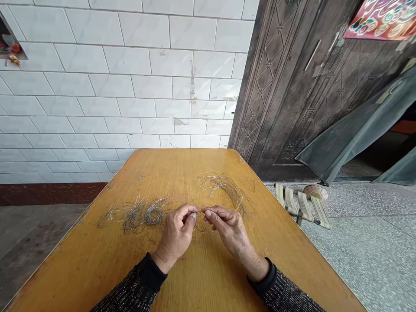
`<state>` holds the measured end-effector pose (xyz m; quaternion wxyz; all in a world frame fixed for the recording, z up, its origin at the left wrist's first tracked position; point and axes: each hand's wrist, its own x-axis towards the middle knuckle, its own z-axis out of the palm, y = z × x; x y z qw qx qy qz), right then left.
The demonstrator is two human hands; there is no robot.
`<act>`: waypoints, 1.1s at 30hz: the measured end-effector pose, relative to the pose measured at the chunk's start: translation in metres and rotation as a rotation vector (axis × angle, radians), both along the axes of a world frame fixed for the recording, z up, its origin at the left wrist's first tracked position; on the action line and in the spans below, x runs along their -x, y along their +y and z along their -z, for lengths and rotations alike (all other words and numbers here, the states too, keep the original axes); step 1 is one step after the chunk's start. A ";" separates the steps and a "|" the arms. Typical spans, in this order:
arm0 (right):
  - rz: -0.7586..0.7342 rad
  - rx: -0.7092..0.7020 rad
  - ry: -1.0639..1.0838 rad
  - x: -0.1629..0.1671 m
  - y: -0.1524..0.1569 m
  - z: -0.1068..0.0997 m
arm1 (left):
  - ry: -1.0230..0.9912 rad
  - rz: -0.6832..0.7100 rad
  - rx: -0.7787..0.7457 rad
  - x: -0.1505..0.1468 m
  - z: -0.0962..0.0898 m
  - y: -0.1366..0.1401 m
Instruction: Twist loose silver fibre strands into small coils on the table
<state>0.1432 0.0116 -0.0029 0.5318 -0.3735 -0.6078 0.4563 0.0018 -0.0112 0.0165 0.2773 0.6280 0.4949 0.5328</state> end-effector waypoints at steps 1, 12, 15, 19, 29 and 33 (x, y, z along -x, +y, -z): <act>0.009 -0.043 -0.023 0.000 0.000 0.000 | -0.010 0.007 0.017 0.000 0.001 0.001; -0.008 -0.028 -0.054 0.004 0.001 0.003 | -0.056 -0.081 0.028 0.004 0.014 0.008; -0.012 0.015 -0.035 0.006 0.004 0.008 | -0.110 -0.081 0.034 0.005 0.014 0.009; 0.048 0.000 -0.070 0.006 0.008 0.009 | -0.156 0.011 0.119 0.004 0.014 0.009; 0.116 -0.130 -0.228 0.004 0.016 0.009 | -0.169 0.035 0.252 0.005 0.017 0.013; 0.181 -0.283 -0.369 0.003 0.020 0.008 | -0.194 0.064 0.298 0.003 0.015 0.013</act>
